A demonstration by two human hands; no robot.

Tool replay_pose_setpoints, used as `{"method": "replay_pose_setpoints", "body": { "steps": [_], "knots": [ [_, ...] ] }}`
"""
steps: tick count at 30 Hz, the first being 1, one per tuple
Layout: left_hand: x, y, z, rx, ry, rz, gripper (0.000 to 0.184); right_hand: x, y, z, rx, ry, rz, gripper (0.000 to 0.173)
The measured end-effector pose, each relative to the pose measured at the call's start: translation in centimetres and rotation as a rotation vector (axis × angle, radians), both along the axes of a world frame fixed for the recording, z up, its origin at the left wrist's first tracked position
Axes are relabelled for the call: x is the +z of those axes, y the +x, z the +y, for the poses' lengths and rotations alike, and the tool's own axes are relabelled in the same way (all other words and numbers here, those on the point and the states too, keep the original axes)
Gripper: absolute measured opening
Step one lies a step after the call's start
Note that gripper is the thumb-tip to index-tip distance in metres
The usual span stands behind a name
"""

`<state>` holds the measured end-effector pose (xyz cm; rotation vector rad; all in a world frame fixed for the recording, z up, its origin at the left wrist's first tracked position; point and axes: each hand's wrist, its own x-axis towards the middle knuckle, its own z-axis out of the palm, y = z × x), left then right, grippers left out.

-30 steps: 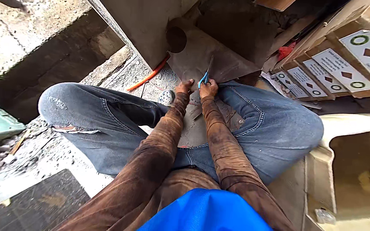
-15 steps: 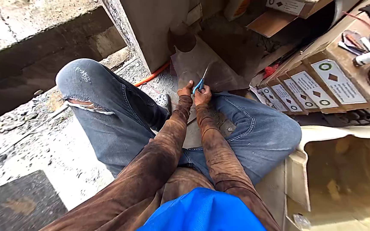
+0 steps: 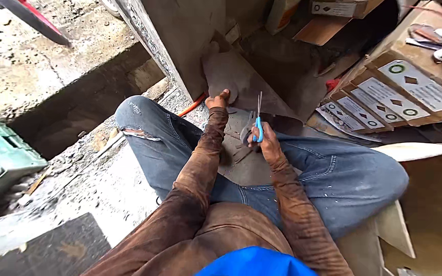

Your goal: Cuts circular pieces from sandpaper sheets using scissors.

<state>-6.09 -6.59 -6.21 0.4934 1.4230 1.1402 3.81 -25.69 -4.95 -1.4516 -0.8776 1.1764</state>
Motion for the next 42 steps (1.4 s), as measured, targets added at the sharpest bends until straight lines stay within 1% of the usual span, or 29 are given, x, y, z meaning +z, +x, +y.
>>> {"method": "replay_pose_setpoints", "body": {
  "steps": [2,3,5,7,9,10,12,16,19,21,23,25,27,29,32,34,39,42],
  "knots": [
    [0.9,0.0,0.0,0.006,0.040,-0.005,0.042,-0.9,-0.6,-0.3,0.040,0.027,0.143,0.040],
    [1.2,0.1,0.1,0.006,0.039,-0.007,0.044,-1.5,-0.7,-0.1,0.060,0.048,0.214,0.043],
    [1.5,-0.3,-0.2,-0.029,-0.017,0.034,0.051,-2.5,-1.1,0.4,0.113,0.096,0.335,0.052],
    [1.9,-1.7,-1.3,-0.099,-0.108,0.135,0.061,-2.7,-1.9,1.1,0.148,0.124,0.437,0.060],
    [2.6,-2.8,-2.9,-0.124,-0.188,0.177,0.067,-2.8,-2.8,1.4,0.144,0.085,0.523,0.061],
    [3.8,-3.3,-4.3,-0.158,-0.221,0.192,0.069,-2.8,-3.0,1.4,0.142,0.039,0.541,0.058],
    [4.3,-3.7,-5.5,-0.178,-0.254,0.224,0.066,-3.0,-3.6,1.4,0.142,-0.046,0.537,0.053],
    [2.5,-3.9,-5.4,-0.199,-0.257,0.262,0.071,-2.9,-3.6,1.6,0.169,-0.126,0.511,0.047],
    [2.2,-3.3,-5.4,-0.186,-0.230,0.258,0.073,-3.1,-3.5,2.7,0.138,-0.113,0.391,0.043],
    [1.9,-2.7,-5.2,-0.164,-0.209,0.203,0.070,-3.8,-3.3,4.2,0.064,-0.078,0.290,0.041],
    [0.9,-1.9,-4.0,-0.109,-0.160,0.146,0.065,-4.8,-3.0,5.6,0.003,-0.034,0.236,0.041],
    [1.1,-1.5,-3.9,-0.090,-0.110,0.091,0.066,-5.3,-3.3,6.2,-0.079,0.016,0.252,0.042],
    [1.9,-1.6,-5.2,-0.118,-0.089,0.055,0.069,-5.5,-4.3,6.6,-0.157,0.062,0.305,0.042],
    [2.1,-1.9,-5.9,-0.142,-0.102,0.061,0.070,-5.6,-5.5,7.1,-0.228,0.070,0.349,0.039],
    [1.6,-2.3,-6.1,-0.149,-0.127,0.077,0.073,-5.9,-6.2,7.8,-0.297,0.066,0.422,0.039],
    [1.4,-2.4,-6.0,-0.137,-0.120,0.064,0.076,-6.1,-6.0,8.0,-0.321,0.087,0.426,0.040],
    [2.0,-2.0,-6.0,-0.118,-0.141,0.042,0.073,-6.7,-5.7,7.9,-0.311,0.137,0.365,0.033],
    [1.7,-1.9,-5.2,-0.099,-0.133,0.058,0.071,-6.9,-5.5,8.0,-0.264,0.148,0.322,0.038]
  ]
}}
